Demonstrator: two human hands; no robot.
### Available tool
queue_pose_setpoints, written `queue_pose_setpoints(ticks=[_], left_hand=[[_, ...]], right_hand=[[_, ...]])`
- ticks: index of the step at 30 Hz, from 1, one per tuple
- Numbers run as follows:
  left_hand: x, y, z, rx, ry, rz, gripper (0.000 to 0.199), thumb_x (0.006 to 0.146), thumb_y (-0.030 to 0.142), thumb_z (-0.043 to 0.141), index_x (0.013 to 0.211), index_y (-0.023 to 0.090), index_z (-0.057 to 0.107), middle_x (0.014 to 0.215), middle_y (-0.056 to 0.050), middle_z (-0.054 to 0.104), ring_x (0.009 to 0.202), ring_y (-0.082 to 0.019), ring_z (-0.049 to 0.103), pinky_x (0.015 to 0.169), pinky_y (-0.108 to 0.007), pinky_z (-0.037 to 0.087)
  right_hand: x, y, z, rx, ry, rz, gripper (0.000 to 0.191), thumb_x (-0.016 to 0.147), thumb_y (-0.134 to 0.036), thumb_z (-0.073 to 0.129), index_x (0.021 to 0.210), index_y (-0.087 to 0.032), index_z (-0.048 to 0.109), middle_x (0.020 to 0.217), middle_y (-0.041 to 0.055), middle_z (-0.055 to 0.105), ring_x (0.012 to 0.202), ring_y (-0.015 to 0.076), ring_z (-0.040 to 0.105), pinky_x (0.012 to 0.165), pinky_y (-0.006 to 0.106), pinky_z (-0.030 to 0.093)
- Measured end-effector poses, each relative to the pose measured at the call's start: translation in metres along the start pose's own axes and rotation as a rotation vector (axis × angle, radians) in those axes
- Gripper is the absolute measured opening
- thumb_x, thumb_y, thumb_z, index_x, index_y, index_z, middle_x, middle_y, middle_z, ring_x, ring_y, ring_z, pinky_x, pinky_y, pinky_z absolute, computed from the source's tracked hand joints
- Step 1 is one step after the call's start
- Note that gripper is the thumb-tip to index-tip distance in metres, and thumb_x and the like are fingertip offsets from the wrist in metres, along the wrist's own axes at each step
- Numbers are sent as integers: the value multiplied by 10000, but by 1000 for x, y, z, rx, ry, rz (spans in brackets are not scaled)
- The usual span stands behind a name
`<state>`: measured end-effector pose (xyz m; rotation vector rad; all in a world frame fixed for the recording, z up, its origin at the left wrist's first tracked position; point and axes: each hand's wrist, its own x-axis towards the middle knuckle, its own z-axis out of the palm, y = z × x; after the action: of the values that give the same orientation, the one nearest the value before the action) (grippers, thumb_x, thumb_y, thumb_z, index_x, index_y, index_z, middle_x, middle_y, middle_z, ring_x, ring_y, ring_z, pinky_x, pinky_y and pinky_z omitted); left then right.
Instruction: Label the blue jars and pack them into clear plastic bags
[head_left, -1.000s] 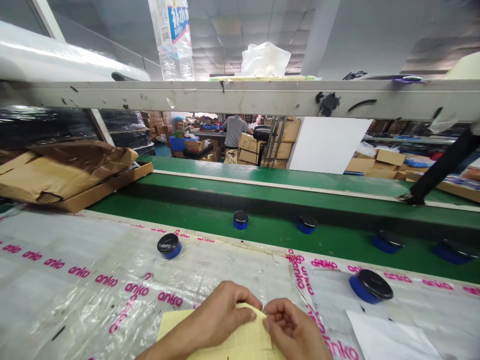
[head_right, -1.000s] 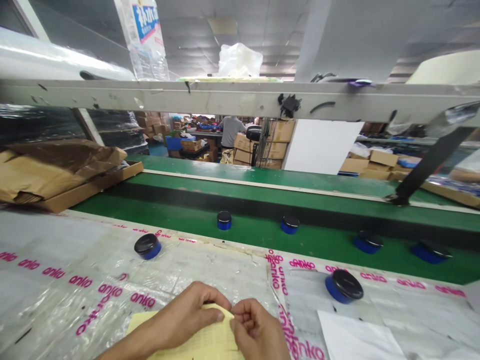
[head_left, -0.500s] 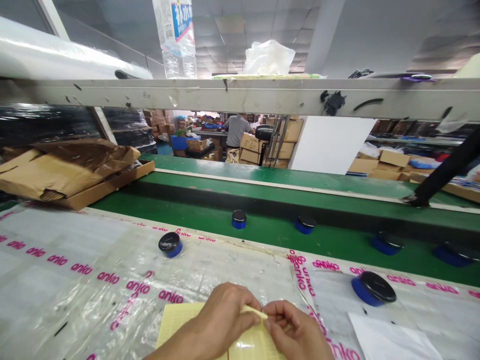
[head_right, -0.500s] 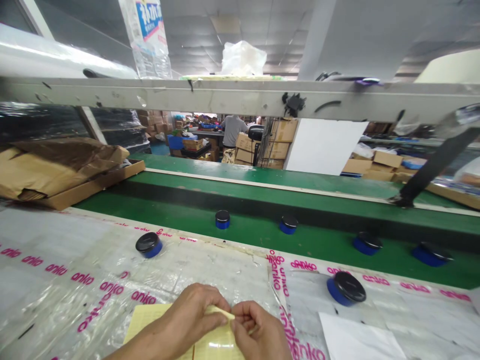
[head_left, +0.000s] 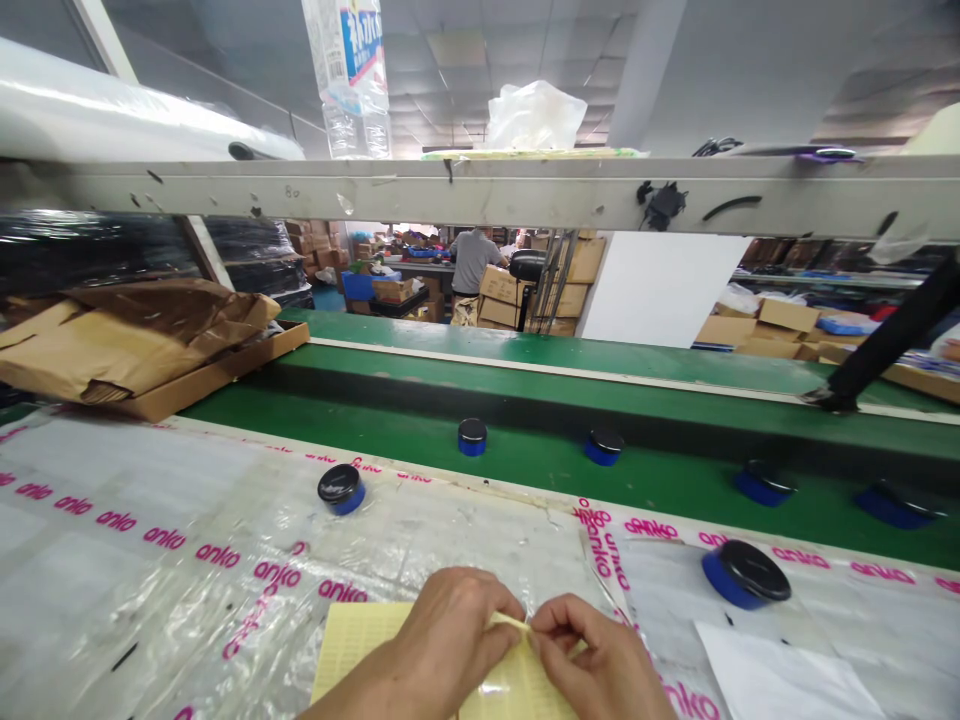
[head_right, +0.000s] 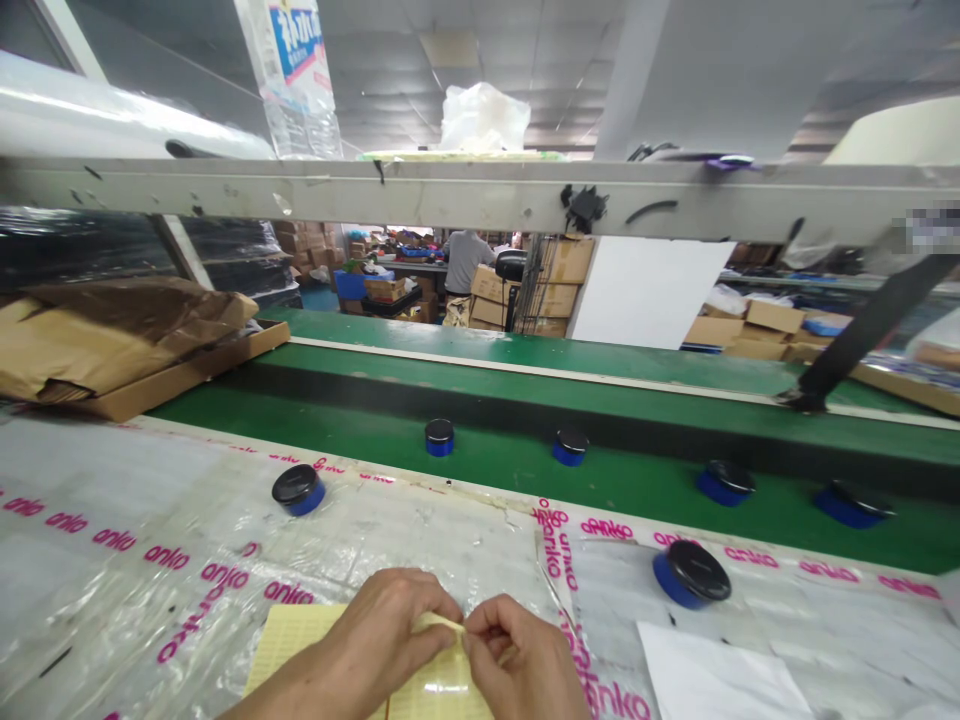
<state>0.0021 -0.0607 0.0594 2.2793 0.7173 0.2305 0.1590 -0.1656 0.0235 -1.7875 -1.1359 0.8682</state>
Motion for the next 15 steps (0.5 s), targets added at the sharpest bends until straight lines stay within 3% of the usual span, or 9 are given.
queue_pose_setpoints(ticks=[6,15], left_hand=[[1,-9,5,-55,35,-27,256,797,157,614,915,264,813,930,8,802,923,-232,717,808,-274,463],[11,-6,-9,-305,-89,-221,229,736,190,698,917,245,827,936,29,812,932,-241,731,788,-261,488]], right_hand=[[-1,5,-2,-83,-2,-61,257,852,-427,545,740,-236,676,677,-2,683,636,185,610,590,262,429],[-2,13,2,-108,3,-248,259,940,-394,479,765,-246,601,794,-1,638,707,168,594,632,260,410]])
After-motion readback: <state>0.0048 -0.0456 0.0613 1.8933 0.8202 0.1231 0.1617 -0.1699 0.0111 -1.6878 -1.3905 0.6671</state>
